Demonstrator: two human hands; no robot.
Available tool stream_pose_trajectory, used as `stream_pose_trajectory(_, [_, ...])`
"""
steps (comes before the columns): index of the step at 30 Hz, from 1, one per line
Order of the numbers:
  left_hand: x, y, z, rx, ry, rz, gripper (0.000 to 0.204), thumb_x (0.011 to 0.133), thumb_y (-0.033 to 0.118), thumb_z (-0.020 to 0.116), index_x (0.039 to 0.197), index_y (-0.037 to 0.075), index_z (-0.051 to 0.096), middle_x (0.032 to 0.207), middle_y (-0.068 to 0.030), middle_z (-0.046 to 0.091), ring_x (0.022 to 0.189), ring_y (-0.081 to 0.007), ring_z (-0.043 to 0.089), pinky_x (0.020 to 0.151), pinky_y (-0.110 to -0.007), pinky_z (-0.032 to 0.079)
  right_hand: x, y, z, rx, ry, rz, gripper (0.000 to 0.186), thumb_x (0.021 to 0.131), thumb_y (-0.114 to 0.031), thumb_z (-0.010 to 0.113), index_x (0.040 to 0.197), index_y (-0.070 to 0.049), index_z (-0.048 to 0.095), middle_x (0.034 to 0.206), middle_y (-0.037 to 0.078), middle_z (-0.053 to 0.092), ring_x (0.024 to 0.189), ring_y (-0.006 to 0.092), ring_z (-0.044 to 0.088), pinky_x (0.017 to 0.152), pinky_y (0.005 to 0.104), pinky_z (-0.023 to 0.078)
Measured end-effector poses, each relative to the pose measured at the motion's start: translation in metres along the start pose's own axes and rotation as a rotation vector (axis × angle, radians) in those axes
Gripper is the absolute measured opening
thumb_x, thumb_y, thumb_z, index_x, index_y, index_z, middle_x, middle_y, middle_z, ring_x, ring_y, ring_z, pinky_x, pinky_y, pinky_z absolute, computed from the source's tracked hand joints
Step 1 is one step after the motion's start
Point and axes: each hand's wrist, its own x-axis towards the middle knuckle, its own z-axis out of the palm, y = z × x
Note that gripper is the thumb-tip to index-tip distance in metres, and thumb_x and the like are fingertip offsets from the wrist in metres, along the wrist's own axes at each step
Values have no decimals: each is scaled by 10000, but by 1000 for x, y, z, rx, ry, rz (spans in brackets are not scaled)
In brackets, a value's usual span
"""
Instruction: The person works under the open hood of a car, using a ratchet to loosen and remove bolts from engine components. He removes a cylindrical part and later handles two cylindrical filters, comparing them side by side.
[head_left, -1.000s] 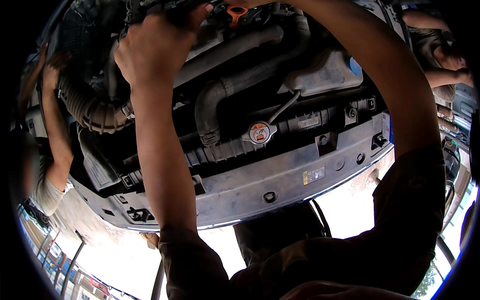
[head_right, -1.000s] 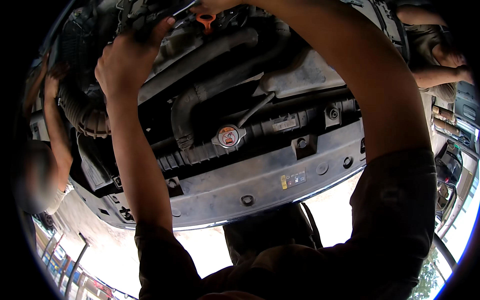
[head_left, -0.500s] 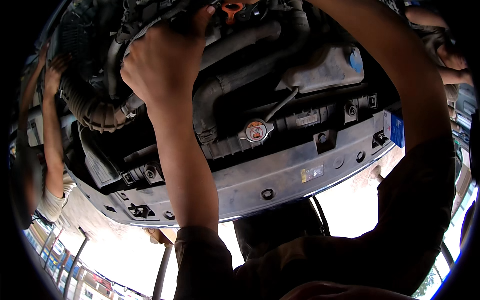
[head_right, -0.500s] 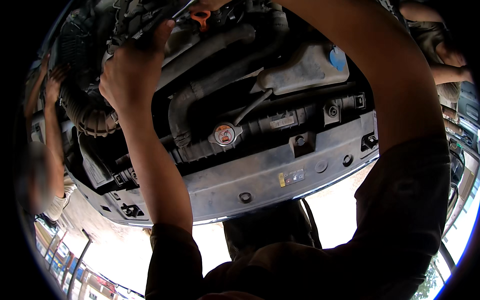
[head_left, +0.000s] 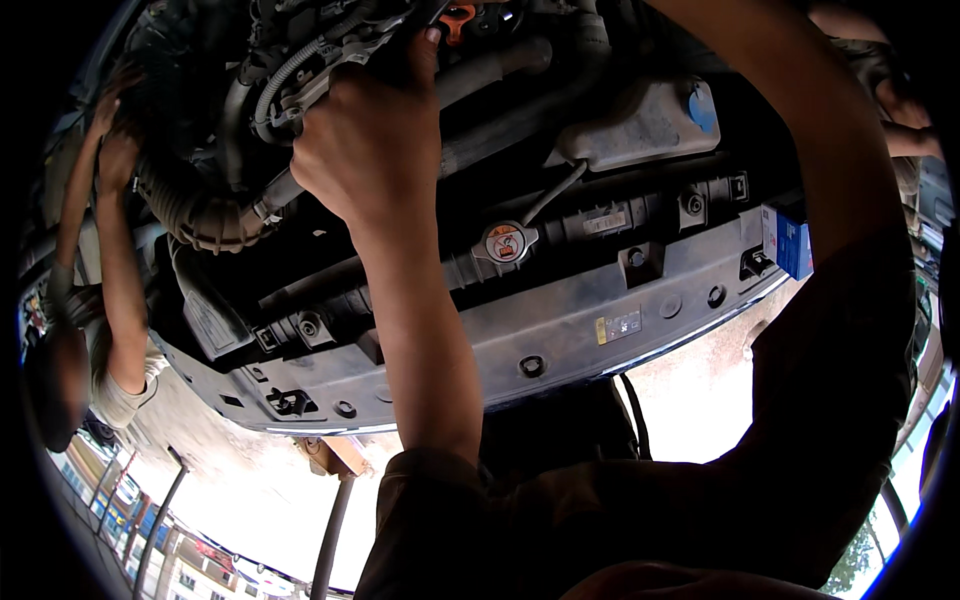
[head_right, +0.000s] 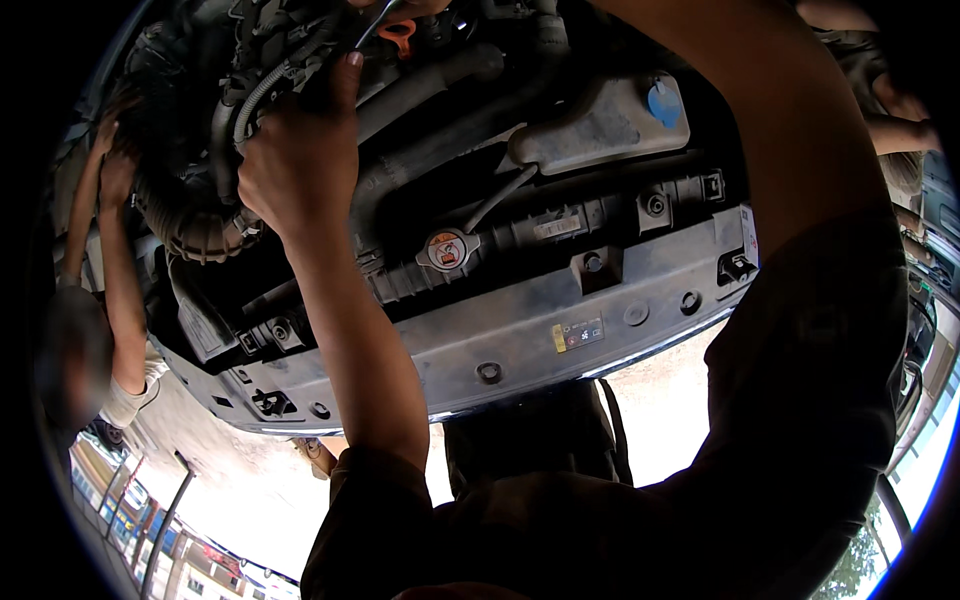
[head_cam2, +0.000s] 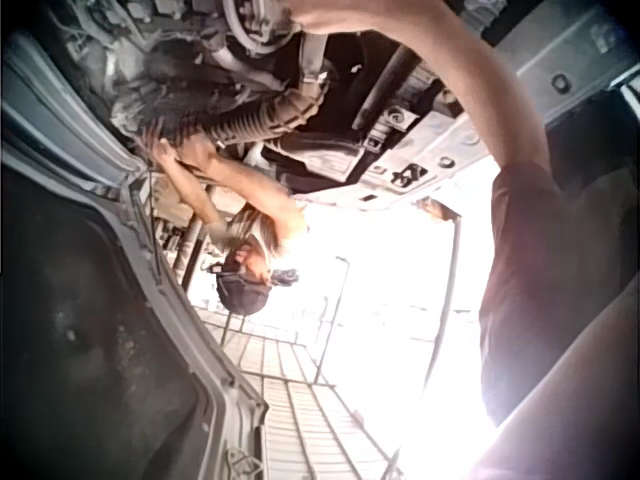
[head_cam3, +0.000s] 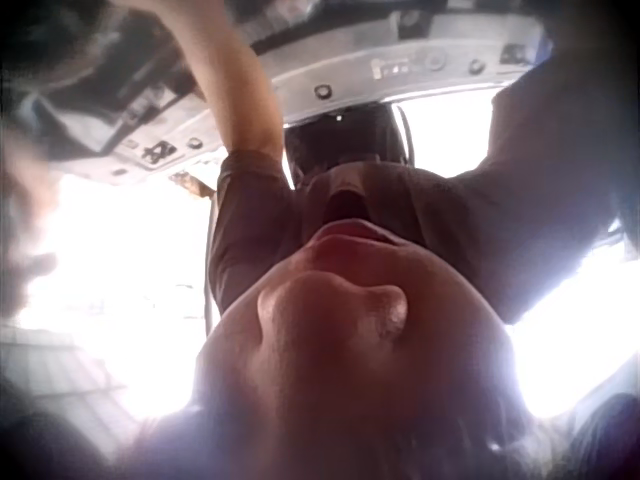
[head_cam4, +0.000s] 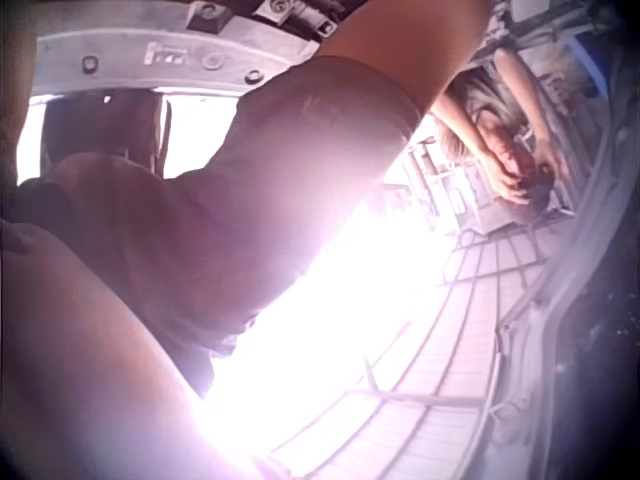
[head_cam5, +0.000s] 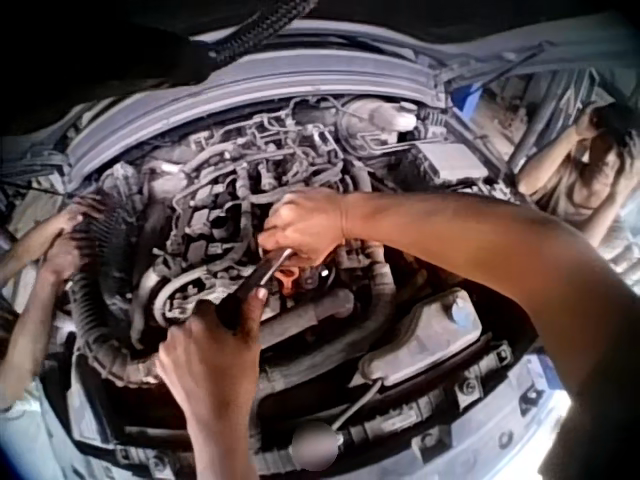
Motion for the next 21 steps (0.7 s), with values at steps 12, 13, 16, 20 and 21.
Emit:
stream_pose_trajectory(12, [20, -41, 33, -151, 135, 215, 720, 787, 785, 696, 729, 67, 716, 599, -125, 692, 583, -326, 733, 524, -418, 579, 19, -43, -12, -132, -199, 431, 278, 784, -370, 738, 919, -133, 685, 857, 103, 701, 825, 349, 713, 691, 482, 577])
stream_pose_trajectory(13, [30, -51, 34, -183, 61, 254, 729, 792, 805, 670, 737, 81, 734, 621, -119, 704, 638, -349, 742, 575, -443, 591, 21, -49, -12, -152, -245, 498, 289, 792, -372, 732, 940, -127, 695, 862, 113, 705, 827, 354, 715, 694, 486, 576])
stream_pose_trajectory(16, [72, -76, 44, -157, 101, 462, 747, 833, 803, 620, 1029, 91, 727, 773, -156, 751, 681, -387, 740, 620, -495, 593, 33, -60, -8, -187, -176, 638, 300, 804, -362, 722, 958, -105, 725, 844, 151, 714, 806, 368, 719, 704, 509, 575])
stream_pose_trajectory(20, [154, -110, 67, -31, 420, 792, 774, 907, 761, 564, 1162, 37, 666, 892, -202, 752, 936, -409, 747, 808, -520, 591, 77, -73, -19, -20, -314, 1023, 254, 868, -287, 709, 841, -37, 737, 779, 173, 720, 767, 357, 725, 711, 486, 590])
stream_pose_trajectory(21, [153, -92, 59, -33, 290, 696, 669, 932, 659, 607, 1189, 46, 679, 1066, -207, 711, 1045, -397, 688, 892, -508, 541, 76, -74, -19, 46, -303, 1113, 279, 913, -291, 700, 859, -21, 749, 785, 165, 726, 770, 339, 733, 721, 464, 602])
